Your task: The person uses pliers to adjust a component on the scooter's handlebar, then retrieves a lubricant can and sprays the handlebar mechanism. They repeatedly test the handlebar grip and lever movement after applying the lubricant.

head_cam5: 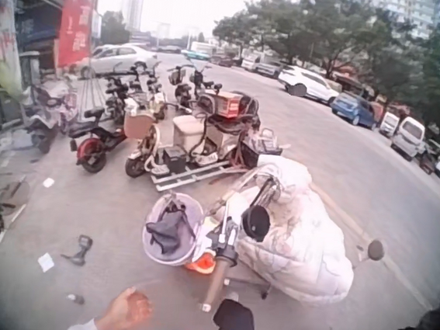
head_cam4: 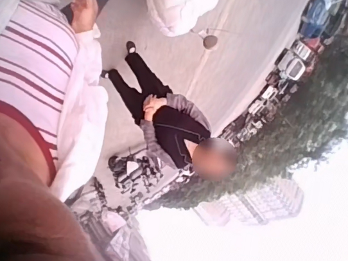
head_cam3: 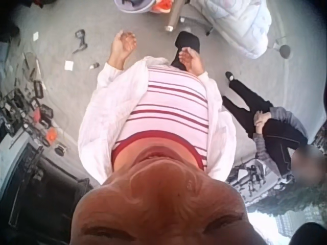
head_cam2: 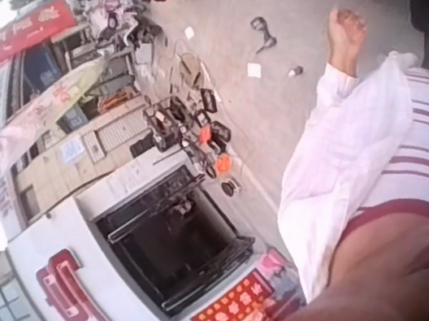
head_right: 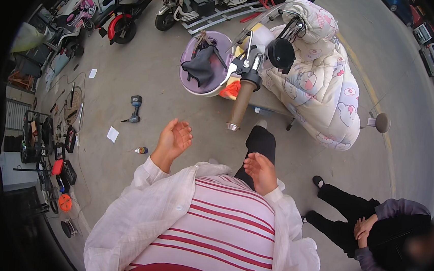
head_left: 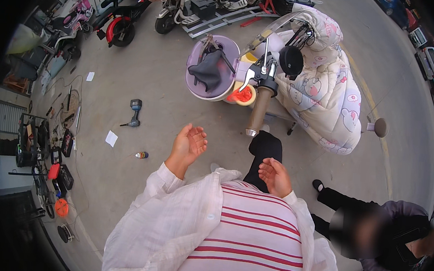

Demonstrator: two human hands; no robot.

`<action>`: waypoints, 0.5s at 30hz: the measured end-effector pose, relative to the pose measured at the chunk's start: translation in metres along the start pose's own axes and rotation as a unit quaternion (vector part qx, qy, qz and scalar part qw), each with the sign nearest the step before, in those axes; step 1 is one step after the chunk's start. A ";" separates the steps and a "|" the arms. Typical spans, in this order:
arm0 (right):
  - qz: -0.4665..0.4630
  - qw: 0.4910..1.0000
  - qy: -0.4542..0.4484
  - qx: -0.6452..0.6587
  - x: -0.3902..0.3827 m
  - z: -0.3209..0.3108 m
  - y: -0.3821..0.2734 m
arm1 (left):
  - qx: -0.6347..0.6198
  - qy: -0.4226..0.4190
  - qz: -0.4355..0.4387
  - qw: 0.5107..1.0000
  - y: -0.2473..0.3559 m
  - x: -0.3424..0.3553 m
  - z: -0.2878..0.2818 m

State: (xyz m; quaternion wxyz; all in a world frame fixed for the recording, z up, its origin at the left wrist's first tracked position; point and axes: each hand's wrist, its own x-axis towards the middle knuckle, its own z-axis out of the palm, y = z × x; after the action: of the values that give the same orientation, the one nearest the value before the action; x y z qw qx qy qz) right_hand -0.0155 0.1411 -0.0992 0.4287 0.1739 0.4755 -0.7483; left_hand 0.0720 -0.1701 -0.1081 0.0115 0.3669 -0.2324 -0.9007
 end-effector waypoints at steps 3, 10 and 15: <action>0.010 1.000 -0.008 -0.012 0.008 -0.001 -0.002 | -0.030 0.054 0.024 0.998 0.004 -0.012 -0.036; 0.062 0.996 -0.048 -0.047 0.045 0.009 -0.023 | 0.000 0.173 0.096 0.980 0.011 -0.014 -0.056; 0.083 0.994 -0.035 -0.063 0.075 0.013 -0.036 | 0.236 0.211 0.164 0.934 0.055 0.029 -0.003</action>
State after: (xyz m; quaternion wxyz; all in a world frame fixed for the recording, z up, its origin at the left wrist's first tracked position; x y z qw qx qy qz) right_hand -0.0851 0.1004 -0.1224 0.5158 0.1595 0.4901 -0.6843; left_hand 0.0445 -0.2259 -0.1058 0.1212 0.4973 -0.4874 -0.7075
